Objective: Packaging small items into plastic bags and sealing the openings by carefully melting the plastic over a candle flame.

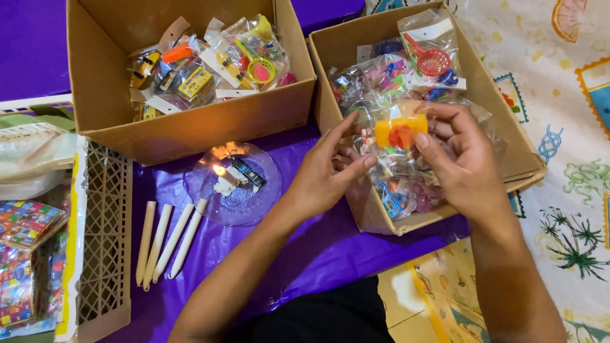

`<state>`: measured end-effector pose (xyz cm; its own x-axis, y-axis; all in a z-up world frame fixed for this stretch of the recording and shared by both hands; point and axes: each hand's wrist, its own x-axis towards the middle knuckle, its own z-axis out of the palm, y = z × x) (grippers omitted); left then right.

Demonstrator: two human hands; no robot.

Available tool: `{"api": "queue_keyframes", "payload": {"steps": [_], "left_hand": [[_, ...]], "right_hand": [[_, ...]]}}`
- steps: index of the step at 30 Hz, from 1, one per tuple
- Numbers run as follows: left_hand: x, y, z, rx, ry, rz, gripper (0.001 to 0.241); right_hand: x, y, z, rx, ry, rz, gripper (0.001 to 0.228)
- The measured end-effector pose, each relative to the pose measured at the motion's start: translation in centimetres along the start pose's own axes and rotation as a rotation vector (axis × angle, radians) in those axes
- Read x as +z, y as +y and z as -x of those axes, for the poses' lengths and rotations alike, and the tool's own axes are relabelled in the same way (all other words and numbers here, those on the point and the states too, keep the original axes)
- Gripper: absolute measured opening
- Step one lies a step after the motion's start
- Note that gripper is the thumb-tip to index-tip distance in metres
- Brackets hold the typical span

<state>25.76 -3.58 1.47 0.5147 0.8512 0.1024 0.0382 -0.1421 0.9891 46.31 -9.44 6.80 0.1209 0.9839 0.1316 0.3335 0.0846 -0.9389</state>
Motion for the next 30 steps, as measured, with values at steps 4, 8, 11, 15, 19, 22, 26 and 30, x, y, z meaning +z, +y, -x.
{"api": "queue_keyframes", "payload": {"steps": [4,8,11,15,19,22,26,30], "left_hand": [[0.3,-0.7,-0.7,-0.015,0.015,0.223,0.061],[0.4,-0.5,-1.3,0.058,0.103,0.196,0.026],[0.7,-0.9,-1.8,0.060,0.111,0.197,0.024],[0.8,-1.2,-1.7,0.048,0.111,0.202,0.025],[1.3,-1.8,-1.3,0.046,0.132,0.291,0.020],[1.1,-2.0,-0.5,0.008,0.098,0.390,0.020],[0.1,-2.0,0.9,0.016,0.035,0.523,0.039],[-1.4,-2.1,2.6,0.008,0.032,0.423,0.049]], "right_hand": [[-0.6,0.1,0.4,-0.065,-0.040,-0.094,0.036],[-1.6,1.1,0.4,-0.046,0.031,-0.088,0.042],[-2.3,1.2,0.3,-0.018,0.069,-0.001,0.035],[-2.9,1.4,-0.3,0.077,0.023,0.433,0.047],[-2.0,0.2,0.6,-0.075,0.006,0.322,0.044],[-0.2,-1.5,1.4,0.087,0.011,0.277,0.040],[1.0,-0.3,1.2,-0.006,0.095,0.166,0.009],[2.1,-1.1,0.9,0.036,0.055,0.072,0.007]]}}
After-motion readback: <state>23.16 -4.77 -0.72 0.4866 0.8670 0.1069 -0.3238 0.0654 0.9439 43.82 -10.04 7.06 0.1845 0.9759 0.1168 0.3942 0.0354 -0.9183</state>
